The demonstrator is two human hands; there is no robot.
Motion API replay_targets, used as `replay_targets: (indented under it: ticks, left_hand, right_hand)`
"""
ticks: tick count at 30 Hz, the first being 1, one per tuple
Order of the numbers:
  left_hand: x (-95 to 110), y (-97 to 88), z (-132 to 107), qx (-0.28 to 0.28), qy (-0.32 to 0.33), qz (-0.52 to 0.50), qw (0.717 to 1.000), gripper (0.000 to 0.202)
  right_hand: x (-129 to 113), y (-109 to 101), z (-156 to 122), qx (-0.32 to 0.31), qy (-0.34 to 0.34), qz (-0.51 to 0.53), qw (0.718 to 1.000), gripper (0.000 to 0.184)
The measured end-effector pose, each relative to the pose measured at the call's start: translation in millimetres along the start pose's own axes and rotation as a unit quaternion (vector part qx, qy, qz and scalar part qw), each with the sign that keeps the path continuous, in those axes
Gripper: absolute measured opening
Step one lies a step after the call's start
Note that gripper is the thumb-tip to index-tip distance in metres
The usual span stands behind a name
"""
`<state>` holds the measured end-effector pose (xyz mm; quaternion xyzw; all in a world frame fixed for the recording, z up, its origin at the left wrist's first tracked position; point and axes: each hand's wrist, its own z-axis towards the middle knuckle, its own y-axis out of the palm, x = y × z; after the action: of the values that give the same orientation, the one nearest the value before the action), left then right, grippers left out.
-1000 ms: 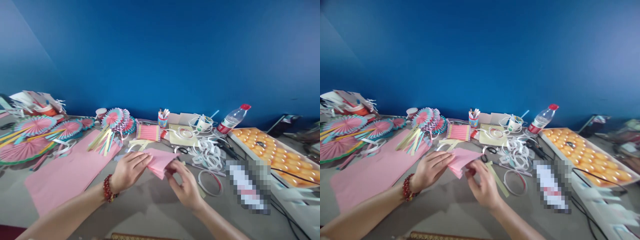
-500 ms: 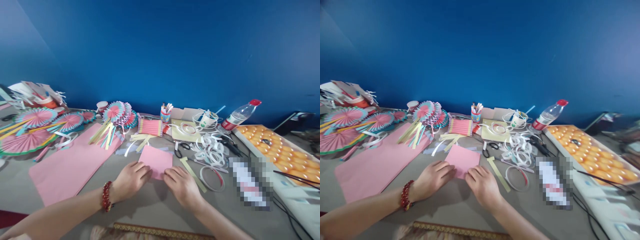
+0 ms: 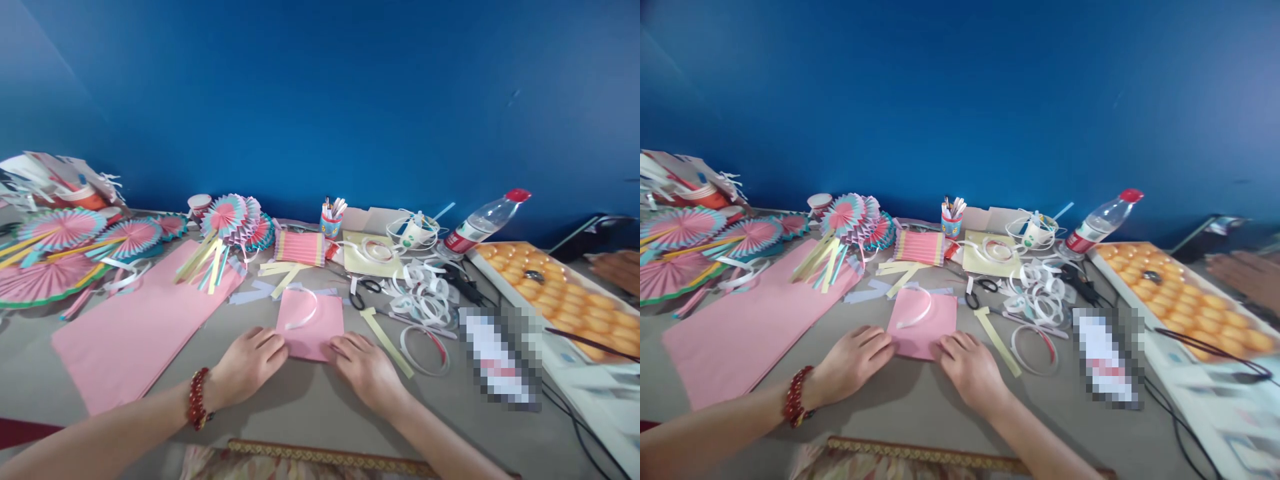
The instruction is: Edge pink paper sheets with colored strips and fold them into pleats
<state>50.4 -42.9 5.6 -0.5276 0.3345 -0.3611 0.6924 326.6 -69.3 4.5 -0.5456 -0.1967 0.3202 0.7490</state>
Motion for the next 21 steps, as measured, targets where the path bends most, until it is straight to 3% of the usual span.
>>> replay_targets:
  ticks: [3,5,8,11,13,16,21]
  left_hand:
    - [-5.7,-2.4,2.2,0.016,-0.027,-0.035,0.999,0.016]
    - [-14.3,-10.8,9.6,0.055,-0.041,-0.042,0.997,0.019]
    - [-32.3,-35.8,29.0,0.151,-0.045,-0.032,0.987,0.016]
    - [-47.8,-64.6,49.5,0.262,-0.019,-0.013,0.965,0.02]
    - [-52.5,-76.2,56.9,0.297,-0.005,-0.013,0.955,0.025]
    - [-50.0,-74.3,52.5,0.263,0.009,-0.009,0.965,0.023]
    - [-28.0,-39.1,16.8,0.179,0.049,-0.016,0.982,0.019]
  right_hand:
    - [5.2,0.4,1.3,0.016,0.013,0.002,1.0,0.019]
    - [12.1,-6.2,6.5,0.03,0.016,0.009,0.999,0.018]
    - [25.8,-30.9,22.8,0.075,0.014,0.009,0.997,0.021]
    - [36.3,-62.9,42.5,0.164,0.038,-0.029,0.985,0.026]
    - [38.6,-77.1,49.7,0.213,0.037,-0.053,0.975,0.03]
    - [35.4,-75.4,44.0,0.194,0.034,-0.078,0.977,0.03]
    - [14.8,-34.9,7.8,0.055,-0.004,-0.047,0.997,0.032]
